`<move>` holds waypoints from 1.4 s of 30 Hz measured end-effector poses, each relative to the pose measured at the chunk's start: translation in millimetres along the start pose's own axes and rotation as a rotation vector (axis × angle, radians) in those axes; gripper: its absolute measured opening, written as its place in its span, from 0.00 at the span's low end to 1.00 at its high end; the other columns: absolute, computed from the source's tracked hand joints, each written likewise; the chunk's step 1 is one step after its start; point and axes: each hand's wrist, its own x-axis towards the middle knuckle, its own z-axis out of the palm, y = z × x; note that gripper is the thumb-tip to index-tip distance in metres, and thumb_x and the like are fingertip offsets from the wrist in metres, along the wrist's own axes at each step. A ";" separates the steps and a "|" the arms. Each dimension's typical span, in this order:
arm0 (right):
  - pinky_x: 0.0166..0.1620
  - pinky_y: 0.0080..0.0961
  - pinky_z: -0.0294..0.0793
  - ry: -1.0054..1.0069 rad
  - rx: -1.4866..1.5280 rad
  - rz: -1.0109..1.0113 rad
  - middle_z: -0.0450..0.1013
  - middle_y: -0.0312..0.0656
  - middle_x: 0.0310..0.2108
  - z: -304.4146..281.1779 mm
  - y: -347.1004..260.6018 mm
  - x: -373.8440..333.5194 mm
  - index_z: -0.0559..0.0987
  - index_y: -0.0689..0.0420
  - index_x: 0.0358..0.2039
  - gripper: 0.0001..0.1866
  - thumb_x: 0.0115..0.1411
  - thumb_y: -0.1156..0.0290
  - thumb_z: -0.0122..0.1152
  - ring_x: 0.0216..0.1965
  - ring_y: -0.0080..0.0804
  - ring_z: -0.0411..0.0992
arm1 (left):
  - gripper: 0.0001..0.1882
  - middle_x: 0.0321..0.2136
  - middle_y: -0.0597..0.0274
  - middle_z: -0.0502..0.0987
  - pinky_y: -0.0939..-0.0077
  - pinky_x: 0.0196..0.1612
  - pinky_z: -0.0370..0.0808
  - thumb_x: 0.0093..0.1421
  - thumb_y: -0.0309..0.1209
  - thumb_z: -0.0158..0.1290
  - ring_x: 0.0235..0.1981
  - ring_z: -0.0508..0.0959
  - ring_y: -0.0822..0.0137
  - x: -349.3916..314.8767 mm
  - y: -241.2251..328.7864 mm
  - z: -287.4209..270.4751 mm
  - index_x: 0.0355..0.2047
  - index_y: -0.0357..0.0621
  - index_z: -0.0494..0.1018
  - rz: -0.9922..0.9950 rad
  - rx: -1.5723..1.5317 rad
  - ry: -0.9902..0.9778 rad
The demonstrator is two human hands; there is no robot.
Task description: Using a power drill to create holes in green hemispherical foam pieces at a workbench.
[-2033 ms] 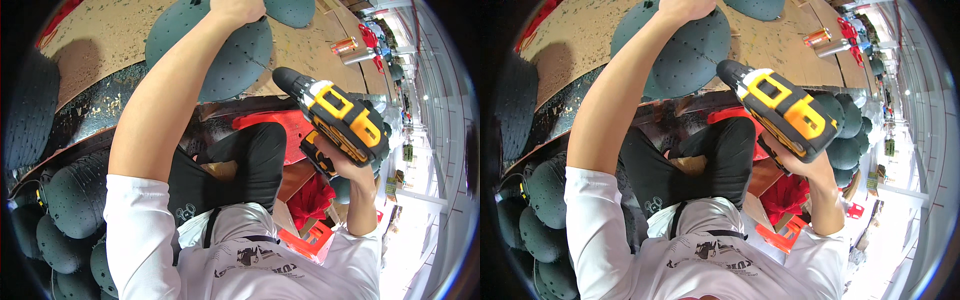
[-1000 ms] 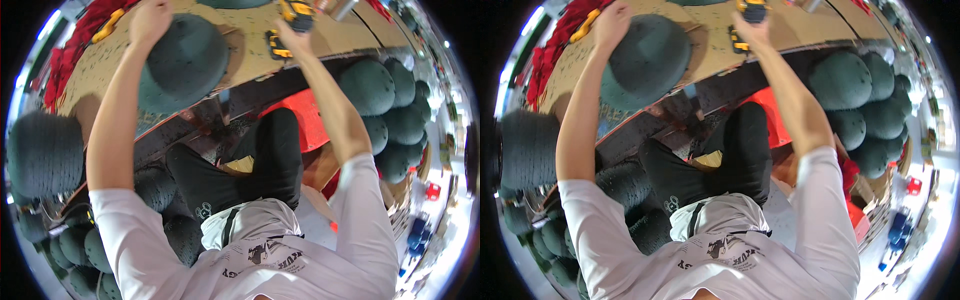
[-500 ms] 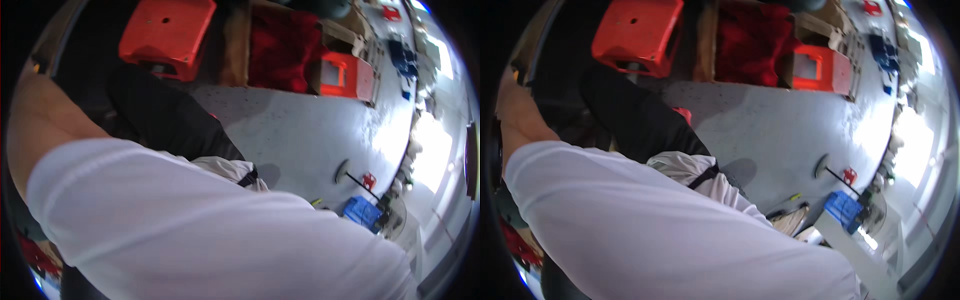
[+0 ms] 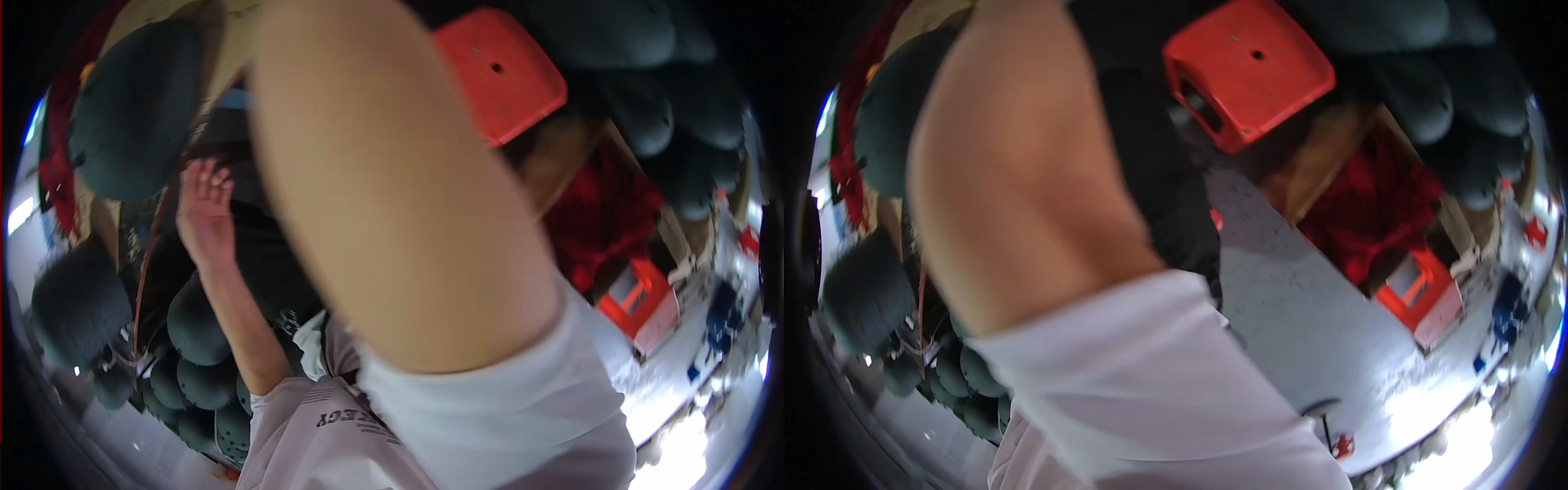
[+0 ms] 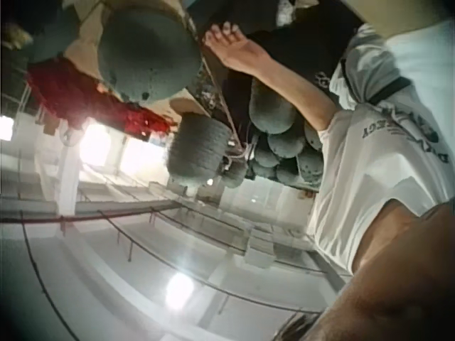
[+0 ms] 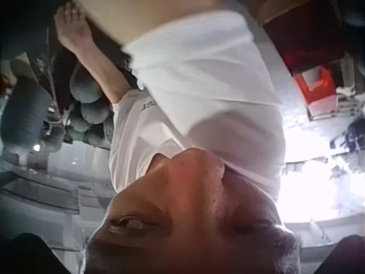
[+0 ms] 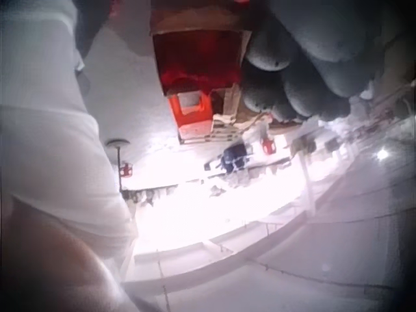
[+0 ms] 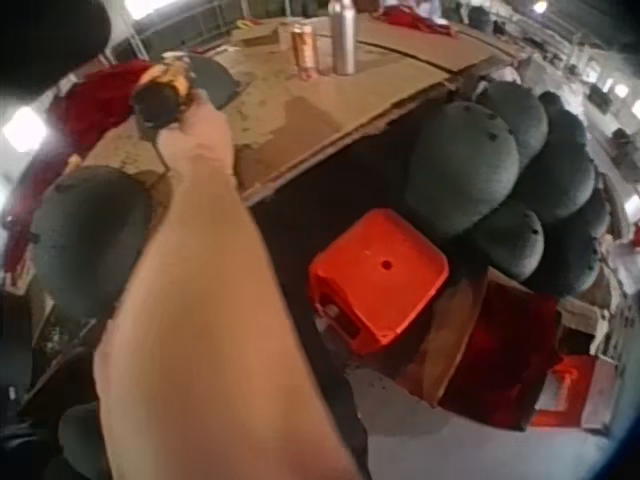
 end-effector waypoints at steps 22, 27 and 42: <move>0.47 0.35 0.73 0.055 -0.089 0.146 0.78 0.51 0.40 -1.5 11.9 -6.6 0.75 0.59 0.49 0.21 0.58 0.63 0.64 0.44 0.44 0.77 | 0.16 0.39 0.64 0.84 0.67 0.44 0.82 0.71 0.31 0.44 0.39 0.84 0.67 34.7 23.8 25.9 0.52 0.36 0.73 -0.178 -0.944 -0.222; 0.36 0.32 0.74 0.065 0.011 0.177 0.74 0.41 0.31 1.9 14.1 -6.4 0.74 0.59 0.43 0.16 0.57 0.66 0.65 0.31 0.30 0.74 | 0.10 0.32 0.69 0.84 0.73 0.38 0.81 0.69 0.29 0.46 0.32 0.84 0.72 35.3 25.9 36.3 0.40 0.42 0.79 -0.197 -0.909 -0.143; 0.48 0.29 0.74 -0.003 -0.139 -0.101 0.79 0.36 0.39 2.0 56.7 13.5 0.77 0.59 0.45 0.21 0.56 0.59 0.66 0.41 0.29 0.78 | 0.05 0.25 0.67 0.75 0.74 0.33 0.77 0.61 0.31 0.50 0.28 0.78 0.67 25.7 30.5 34.2 0.29 0.47 0.72 -0.177 -0.704 -0.102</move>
